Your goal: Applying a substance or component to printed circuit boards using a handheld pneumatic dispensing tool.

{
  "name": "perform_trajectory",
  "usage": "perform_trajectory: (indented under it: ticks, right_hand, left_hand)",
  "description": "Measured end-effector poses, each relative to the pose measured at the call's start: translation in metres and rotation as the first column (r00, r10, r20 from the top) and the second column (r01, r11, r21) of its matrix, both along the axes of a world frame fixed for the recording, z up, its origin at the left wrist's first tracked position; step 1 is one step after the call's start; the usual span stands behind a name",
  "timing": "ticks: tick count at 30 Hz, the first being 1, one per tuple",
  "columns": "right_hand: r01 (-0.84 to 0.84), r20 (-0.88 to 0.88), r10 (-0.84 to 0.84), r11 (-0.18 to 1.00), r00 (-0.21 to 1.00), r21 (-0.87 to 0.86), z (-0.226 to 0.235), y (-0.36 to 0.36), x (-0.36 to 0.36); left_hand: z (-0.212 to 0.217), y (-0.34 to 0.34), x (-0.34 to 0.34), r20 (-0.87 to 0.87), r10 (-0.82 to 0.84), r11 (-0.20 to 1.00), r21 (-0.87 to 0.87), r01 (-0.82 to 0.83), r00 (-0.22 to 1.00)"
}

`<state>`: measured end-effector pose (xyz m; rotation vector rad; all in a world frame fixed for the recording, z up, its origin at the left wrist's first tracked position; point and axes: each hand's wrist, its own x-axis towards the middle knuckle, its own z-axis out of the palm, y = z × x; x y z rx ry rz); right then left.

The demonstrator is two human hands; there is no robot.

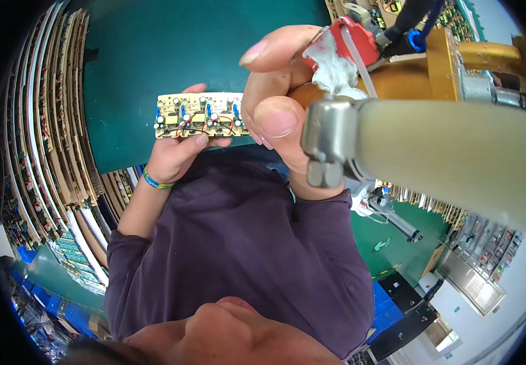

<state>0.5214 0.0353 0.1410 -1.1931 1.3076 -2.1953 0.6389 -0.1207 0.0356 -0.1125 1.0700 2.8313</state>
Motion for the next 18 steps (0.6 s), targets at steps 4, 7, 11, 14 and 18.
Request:
perform_trajectory:
  ticks: [4, 7, 11, 14, 18]
  right_hand:
    - [0.013, -0.011, -0.013, 1.0, 1.0, -0.002, 0.0015, -0.0001, 0.0]
    - [0.027, -0.028, -0.026, 0.999, 0.999, 0.03, 0.0036, 0.0023, -0.0005]
    - [0.055, -0.024, -0.054, 0.997, 0.998, 0.058, 0.002, 0.0051, -0.0008]
    - [0.06, -0.018, -0.059, 0.997, 0.998, 0.044, 0.002, 0.004, -0.0003]
    - [0.035, -0.007, -0.035, 0.999, 0.999, 0.018, -0.0011, 0.0036, -0.002]
  left_hand:
    - [0.0005, -0.0001, -0.0013, -0.005, 0.004, 1.0, 0.0, -0.004, 1.0]
    - [-0.0005, -0.0009, -0.0012, -0.02, 0.013, 0.998, -0.066, -0.014, 1.0]
    - [-0.0006, -0.0026, -0.0021, 0.028, 0.052, 0.996, -0.08, -0.049, 0.998]
    - [0.0018, -0.0037, -0.0024, 0.05, 0.067, 0.995, -0.07, -0.064, 0.996]
    - [0.0018, -0.0048, -0.003, 0.052, 0.073, 0.996, -0.049, -0.07, 0.996]
